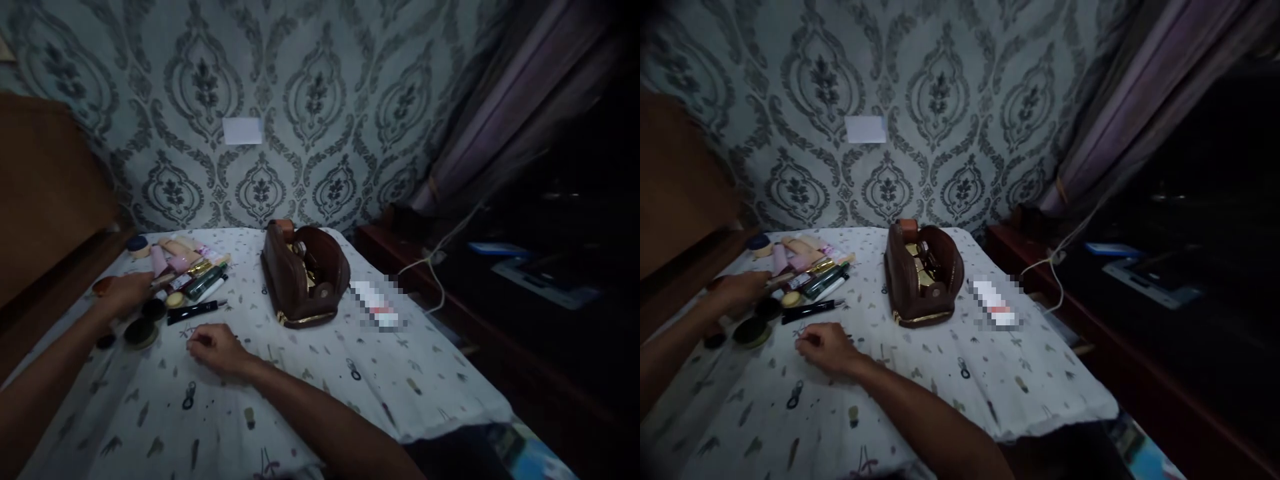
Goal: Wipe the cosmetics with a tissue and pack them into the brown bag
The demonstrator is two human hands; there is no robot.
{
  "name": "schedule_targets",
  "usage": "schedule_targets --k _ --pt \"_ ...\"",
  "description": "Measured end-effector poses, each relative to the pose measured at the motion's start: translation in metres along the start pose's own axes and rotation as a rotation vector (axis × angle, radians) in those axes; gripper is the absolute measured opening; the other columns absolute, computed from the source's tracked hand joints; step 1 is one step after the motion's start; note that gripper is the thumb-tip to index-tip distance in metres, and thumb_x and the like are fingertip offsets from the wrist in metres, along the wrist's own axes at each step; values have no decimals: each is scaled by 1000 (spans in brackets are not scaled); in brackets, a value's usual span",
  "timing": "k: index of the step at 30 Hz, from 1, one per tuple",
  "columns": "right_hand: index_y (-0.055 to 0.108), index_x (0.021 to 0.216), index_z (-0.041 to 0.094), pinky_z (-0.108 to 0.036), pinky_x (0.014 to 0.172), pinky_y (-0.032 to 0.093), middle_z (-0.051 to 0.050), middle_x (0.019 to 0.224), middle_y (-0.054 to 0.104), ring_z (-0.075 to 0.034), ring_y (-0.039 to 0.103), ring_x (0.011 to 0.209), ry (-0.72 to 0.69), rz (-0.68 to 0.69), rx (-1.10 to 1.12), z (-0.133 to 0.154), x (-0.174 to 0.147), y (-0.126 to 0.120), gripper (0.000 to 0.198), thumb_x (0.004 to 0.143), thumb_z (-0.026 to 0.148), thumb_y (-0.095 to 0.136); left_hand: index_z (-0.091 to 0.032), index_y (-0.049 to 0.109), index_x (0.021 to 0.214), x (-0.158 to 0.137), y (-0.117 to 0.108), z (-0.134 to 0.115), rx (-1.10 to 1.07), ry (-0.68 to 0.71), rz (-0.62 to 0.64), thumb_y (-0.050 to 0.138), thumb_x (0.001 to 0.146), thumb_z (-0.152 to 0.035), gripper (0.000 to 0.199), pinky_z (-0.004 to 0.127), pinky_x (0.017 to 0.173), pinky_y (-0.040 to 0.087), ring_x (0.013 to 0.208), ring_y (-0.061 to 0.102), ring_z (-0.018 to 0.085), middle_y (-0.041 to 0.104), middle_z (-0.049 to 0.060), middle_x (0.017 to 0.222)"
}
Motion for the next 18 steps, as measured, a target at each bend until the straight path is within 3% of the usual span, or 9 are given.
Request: schedule_targets --k 5,8,10,12,14,16,18 --pt "64 85 18 -23 61 45 3 73 59 -11 56 65 -21 -79 5 2 -3 -7 6 86 23 62 -20 63 95 -30 -34 -14 142 12 -174 36 87 -15 29 39 75 50 101 64 31 72 12 108" --pt "60 120 21 -27 69 52 -6 113 61 -17 63 91 -96 -201 -82 11 -3 -21 40 82 26 69 -19 64 100 -51 -47 -27 107 66 -227 35 89 -17 31 40 73 51 103 62 35 71 14 108" --pt "45 140 24 -32 78 55 -12 137 48 -22 57 114 -157 -271 -151 20 -3 -32 70 76 27 75 -19 66 106 -63 -45 -39 -5 168 -218 41 88 -24 31 42 79 52 105 63 35 72 13 108" --pt "39 145 24 -37 90 53 -14 145 42 -25 49 126 -208 -292 -202 27 -4 -40 84 72 29 80 -21 66 114 -75 -38 -56 -166 341 -155 48 87 -32 34 41 88 51 109 64 32 72 11 114" --pt "54 131 22 -39 96 50 -11 131 54 -25 53 119 -234 -211 -215 31 -6 -40 69 69 28 83 -24 65 120 -89 -31 -76 -327 532 -53 53 87 -41 39 38 95 50 114 64 29 70 8 123" --pt "65 105 20 -34 81 52 -2 93 65 -19 63 88 -162 -50 -144 25 -9 -34 34 75 30 78 -25 66 119 -100 -27 -90 -411 639 13 54 88 -43 38 35 96 49 112 65 27 70 8 122" --pt "65 94 19 -27 63 49 2 75 61 -14 59 65 -69 1 8 17 -17 -32 26 77 36 74 -24 67 118 -104 -28 -97 -513 660 11 56 89 -45 38 35 95 49 110 65 26 72 7 119"
Point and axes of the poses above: each hand's wrist, its own x-axis towards the middle knuckle, its own y-axis out of the palm, z = x × y, the point moved 8 cm from there along x, towards the middle knuckle
